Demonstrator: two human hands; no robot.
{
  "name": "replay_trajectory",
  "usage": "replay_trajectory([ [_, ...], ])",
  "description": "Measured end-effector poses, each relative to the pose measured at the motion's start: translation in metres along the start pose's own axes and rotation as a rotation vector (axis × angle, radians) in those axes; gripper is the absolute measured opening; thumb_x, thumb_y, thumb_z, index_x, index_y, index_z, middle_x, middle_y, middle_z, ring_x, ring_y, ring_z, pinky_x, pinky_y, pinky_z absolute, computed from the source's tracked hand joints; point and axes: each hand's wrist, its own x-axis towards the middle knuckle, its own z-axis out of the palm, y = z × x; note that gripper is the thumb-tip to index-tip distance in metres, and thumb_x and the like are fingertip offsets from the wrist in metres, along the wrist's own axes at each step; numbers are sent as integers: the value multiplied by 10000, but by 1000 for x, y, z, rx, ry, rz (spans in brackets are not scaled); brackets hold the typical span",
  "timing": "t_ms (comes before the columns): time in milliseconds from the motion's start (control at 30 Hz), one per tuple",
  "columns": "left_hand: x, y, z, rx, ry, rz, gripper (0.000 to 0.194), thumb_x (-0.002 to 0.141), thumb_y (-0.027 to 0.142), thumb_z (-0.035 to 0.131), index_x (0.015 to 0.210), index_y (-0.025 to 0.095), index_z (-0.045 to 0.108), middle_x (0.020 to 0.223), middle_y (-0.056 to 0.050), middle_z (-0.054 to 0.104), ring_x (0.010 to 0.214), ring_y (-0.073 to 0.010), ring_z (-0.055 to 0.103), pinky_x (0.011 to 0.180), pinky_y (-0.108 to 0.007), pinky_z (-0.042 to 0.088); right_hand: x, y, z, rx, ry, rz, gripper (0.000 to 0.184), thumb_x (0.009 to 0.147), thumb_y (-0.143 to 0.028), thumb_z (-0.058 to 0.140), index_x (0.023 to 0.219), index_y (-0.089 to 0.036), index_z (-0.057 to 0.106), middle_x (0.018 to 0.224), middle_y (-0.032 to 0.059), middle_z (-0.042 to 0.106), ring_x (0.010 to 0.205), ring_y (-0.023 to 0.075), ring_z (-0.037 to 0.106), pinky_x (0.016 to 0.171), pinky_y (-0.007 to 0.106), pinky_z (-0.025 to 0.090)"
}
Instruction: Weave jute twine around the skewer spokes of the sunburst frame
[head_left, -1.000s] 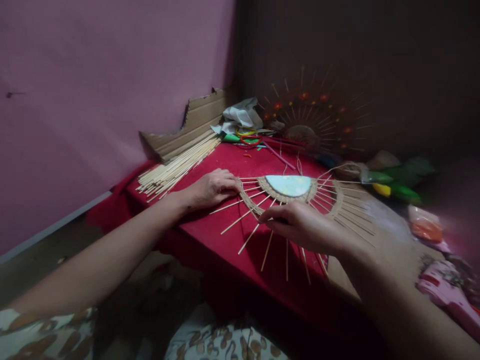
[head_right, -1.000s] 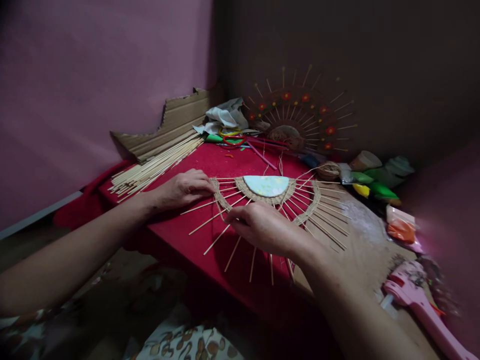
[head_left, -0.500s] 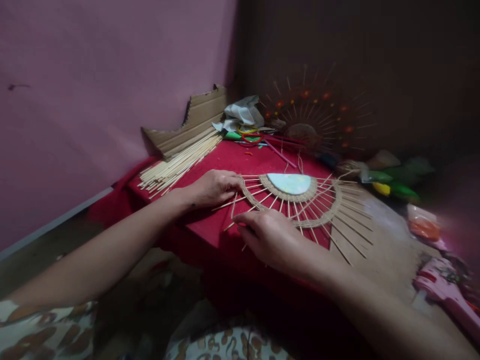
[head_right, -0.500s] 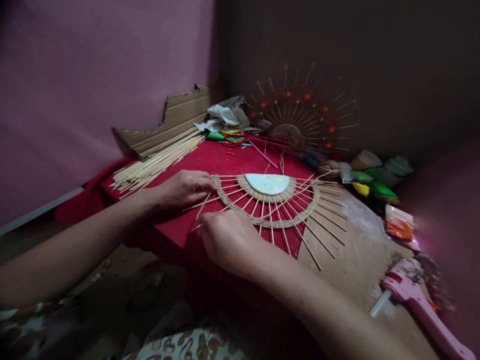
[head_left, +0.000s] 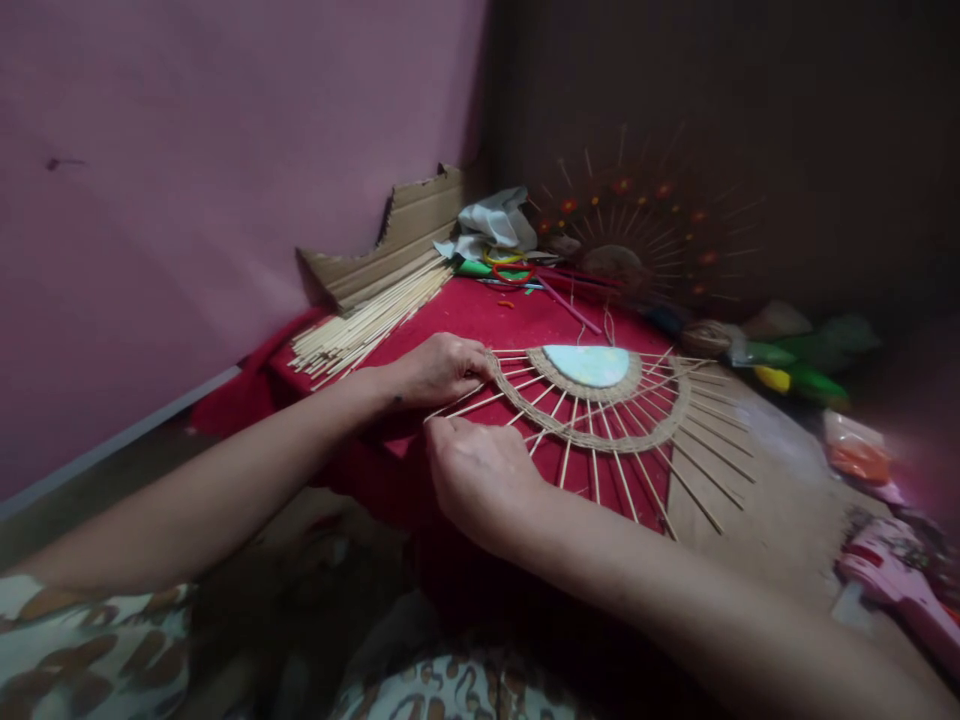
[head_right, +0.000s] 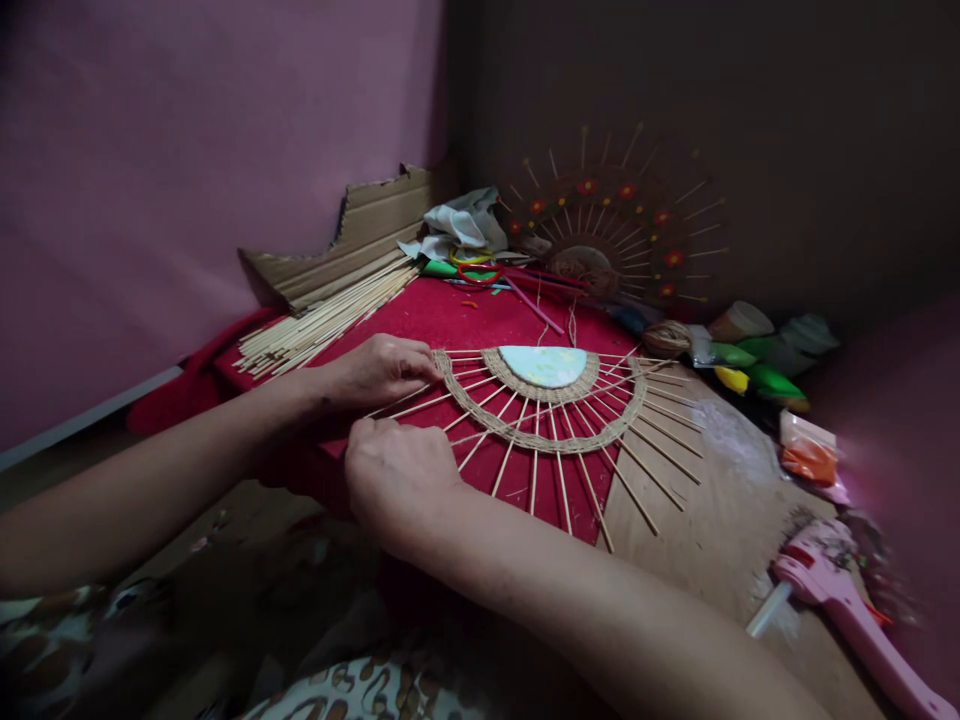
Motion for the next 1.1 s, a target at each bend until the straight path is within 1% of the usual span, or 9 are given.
replay_trajectory([
  [133, 1, 2, 0, -27, 11, 13, 208, 772, 61, 570, 852, 155, 738, 880, -38, 749, 785, -117, 688, 735, -194, 529, 5, -5, 15, -141, 92, -125, 294, 885, -58, 317, 987, -55, 593, 820, 161, 664, 701, 239, 659, 513, 318, 467],
  [233, 0, 4, -1, -17, 6, -20, 202, 776, 79, 572, 860, 161, 736, 905, -41, 744, 804, -125, 686, 752, -211, 532, 3, -6, 23, -259, 173, -236, 257, 867, -38, 345, 909, -30, 599, 749, 154, 631, 661, 238, 640, 493, 309, 451],
  [367, 0, 5, -1, -11, 5, -35, 222, 776, 79, 568, 896, 171, 730, 902, -29, 733, 803, -115, 677, 737, -195, 521, -4, -5, 19, -313, 168, -299, 210, 838, -25, 399, 820, -61, 605, 692, 124, 605, 625, 222, 617, 473, 286, 411],
  [467, -1, 5, -1, 5, 6, -27, 223, 779, 80, 564, 890, 177, 731, 897, -24, 731, 804, -114, 673, 743, -194, 517, -11, -3, 7, -224, 107, -230, 197, 854, -73, 428, 843, -98, 624, 744, 119, 634, 647, 221, 628, 460, 276, 381],
  [600, -1, 5, -2, 7, 4, -16, 261, 786, 71, 547, 914, 199, 735, 895, -16, 725, 797, -113, 662, 740, -206, 515, -22, 12, -15, -63, 67, 25, 207, 878, -163, 448, 835, -153, 650, 804, 89, 679, 628, 180, 618, 506, 275, 366],
  [767, -3, 3, -2, -6, -41, -17, 244, 821, 94, 535, 931, 201, 724, 879, -29, 709, 780, -118, 650, 733, -226, 510, -38, 57, -32, 6, 174, 207, 202, 881, -186, 490, 963, -184, 675, 780, 53, 710, 641, 154, 612, 592, 269, 379],
  [867, -4, 3, -1, -14, -40, 4, 201, 857, 123, 519, 920, 168, 704, 881, -47, 702, 792, -123, 646, 743, -231, 506, -48, 83, -27, -39, 176, 286, 197, 877, -194, 511, 859, -188, 707, 763, 61, 716, 665, 167, 628, 599, 272, 378],
  [933, -5, 4, 0, -18, -38, 13, 191, 875, 141, 506, 928, 154, 688, 908, -60, 702, 821, -131, 646, 768, -239, 505, -55, 93, -19, -1, 143, 306, 187, 868, -200, 534, 832, -202, 717, 772, 53, 726, 694, 171, 646, 618, 270, 395],
  [1100, -6, 7, 0, 32, -55, -54, 216, 909, 199, 475, 1007, 152, 662, 919, -72, 699, 822, -142, 639, 767, -259, 499, -66, 98, 2, 44, 150, 223, 210, 900, -225, 509, 926, -230, 717, 866, 41, 730, 771, 166, 661, 639, 260, 415],
])
